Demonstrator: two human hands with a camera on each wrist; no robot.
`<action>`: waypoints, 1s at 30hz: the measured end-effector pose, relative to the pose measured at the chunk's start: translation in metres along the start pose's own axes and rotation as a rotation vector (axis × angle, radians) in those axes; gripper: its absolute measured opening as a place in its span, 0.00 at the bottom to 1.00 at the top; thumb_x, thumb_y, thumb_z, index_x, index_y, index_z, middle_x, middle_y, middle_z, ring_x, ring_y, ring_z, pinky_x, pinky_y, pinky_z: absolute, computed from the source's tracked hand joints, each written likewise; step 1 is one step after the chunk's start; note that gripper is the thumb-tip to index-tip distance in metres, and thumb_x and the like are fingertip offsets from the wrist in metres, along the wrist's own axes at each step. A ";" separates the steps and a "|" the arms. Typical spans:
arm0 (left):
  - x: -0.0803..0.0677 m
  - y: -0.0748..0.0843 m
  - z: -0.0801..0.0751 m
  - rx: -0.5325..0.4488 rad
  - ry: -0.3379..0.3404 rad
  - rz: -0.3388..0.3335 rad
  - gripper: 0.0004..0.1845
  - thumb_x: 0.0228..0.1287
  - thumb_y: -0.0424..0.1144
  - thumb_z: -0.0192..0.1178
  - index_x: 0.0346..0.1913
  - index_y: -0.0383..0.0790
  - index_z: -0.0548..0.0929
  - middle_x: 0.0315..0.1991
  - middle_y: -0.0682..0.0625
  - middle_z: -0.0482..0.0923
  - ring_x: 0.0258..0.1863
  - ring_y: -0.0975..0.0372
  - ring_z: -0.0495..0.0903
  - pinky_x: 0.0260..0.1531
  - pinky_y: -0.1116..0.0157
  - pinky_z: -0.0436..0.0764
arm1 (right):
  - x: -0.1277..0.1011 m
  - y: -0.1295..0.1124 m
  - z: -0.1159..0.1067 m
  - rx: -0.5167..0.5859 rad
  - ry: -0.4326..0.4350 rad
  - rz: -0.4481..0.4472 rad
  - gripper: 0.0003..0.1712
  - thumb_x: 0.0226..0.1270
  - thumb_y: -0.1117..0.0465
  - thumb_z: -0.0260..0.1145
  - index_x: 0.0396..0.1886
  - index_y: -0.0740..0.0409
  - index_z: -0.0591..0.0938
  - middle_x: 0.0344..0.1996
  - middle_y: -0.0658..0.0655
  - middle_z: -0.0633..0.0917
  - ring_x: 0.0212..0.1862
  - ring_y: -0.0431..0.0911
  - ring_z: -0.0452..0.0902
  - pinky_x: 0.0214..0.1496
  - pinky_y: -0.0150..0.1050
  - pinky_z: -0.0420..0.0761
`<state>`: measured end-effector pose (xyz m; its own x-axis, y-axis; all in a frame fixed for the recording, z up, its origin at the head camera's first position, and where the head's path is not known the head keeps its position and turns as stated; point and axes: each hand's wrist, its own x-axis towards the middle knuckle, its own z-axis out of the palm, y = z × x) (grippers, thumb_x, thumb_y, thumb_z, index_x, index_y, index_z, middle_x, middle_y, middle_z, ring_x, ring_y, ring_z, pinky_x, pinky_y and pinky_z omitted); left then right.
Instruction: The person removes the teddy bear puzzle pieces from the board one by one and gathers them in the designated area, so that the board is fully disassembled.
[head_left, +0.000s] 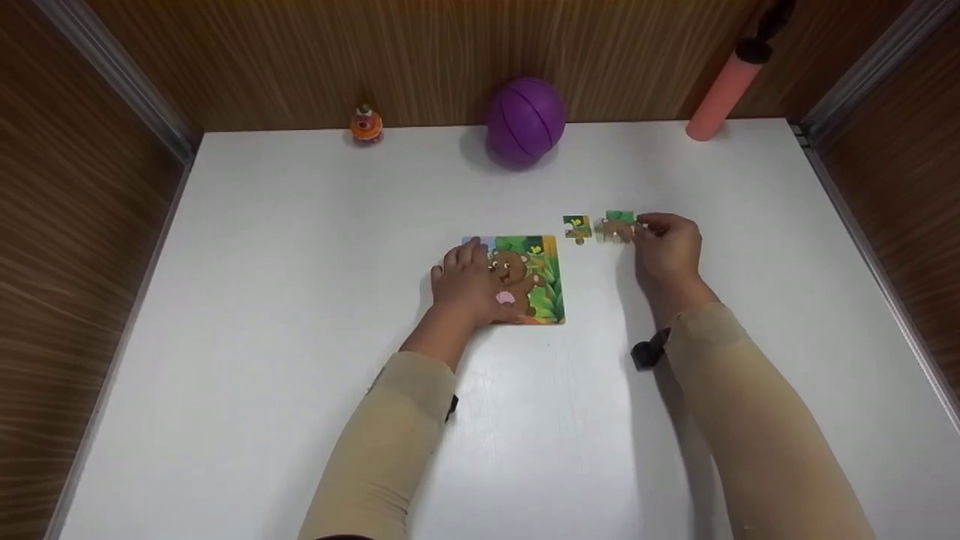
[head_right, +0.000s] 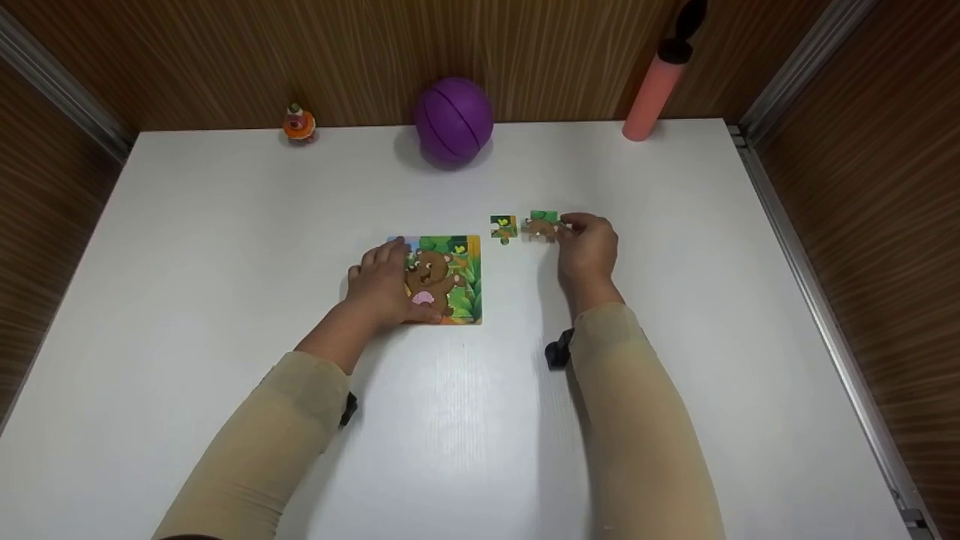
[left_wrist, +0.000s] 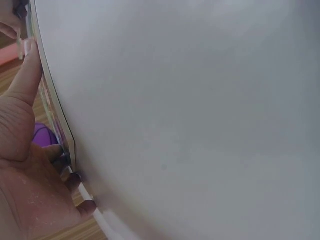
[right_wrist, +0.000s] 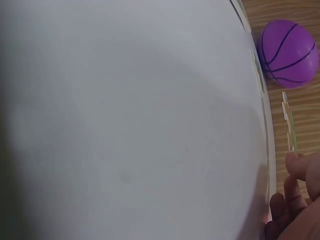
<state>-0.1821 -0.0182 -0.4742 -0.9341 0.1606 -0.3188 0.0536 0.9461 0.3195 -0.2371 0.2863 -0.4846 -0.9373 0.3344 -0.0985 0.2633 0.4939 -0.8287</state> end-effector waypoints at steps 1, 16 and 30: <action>0.000 0.000 0.000 -0.002 0.000 0.001 0.74 0.47 0.75 0.75 0.86 0.38 0.48 0.86 0.46 0.44 0.83 0.49 0.47 0.75 0.46 0.58 | 0.002 0.001 -0.001 -0.029 -0.005 -0.004 0.17 0.79 0.66 0.64 0.62 0.64 0.85 0.53 0.61 0.81 0.53 0.47 0.74 0.51 0.36 0.77; 0.000 0.000 0.000 -0.031 0.001 -0.011 0.74 0.47 0.74 0.77 0.86 0.40 0.48 0.86 0.47 0.43 0.83 0.49 0.45 0.76 0.45 0.55 | 0.014 0.001 -0.008 -0.195 -0.064 0.010 0.17 0.81 0.64 0.61 0.62 0.63 0.85 0.53 0.62 0.80 0.54 0.50 0.72 0.51 0.40 0.74; -0.003 0.000 -0.003 -0.007 -0.013 0.009 0.73 0.50 0.74 0.75 0.86 0.38 0.46 0.87 0.46 0.42 0.83 0.49 0.45 0.76 0.44 0.56 | 0.020 -0.003 -0.007 -0.225 -0.100 0.017 0.17 0.82 0.63 0.60 0.63 0.64 0.84 0.59 0.65 0.80 0.59 0.53 0.73 0.58 0.44 0.75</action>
<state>-0.1798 -0.0192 -0.4708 -0.9290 0.1727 -0.3272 0.0596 0.9427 0.3283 -0.2545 0.2975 -0.4801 -0.9471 0.2691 -0.1747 0.3134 0.6591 -0.6836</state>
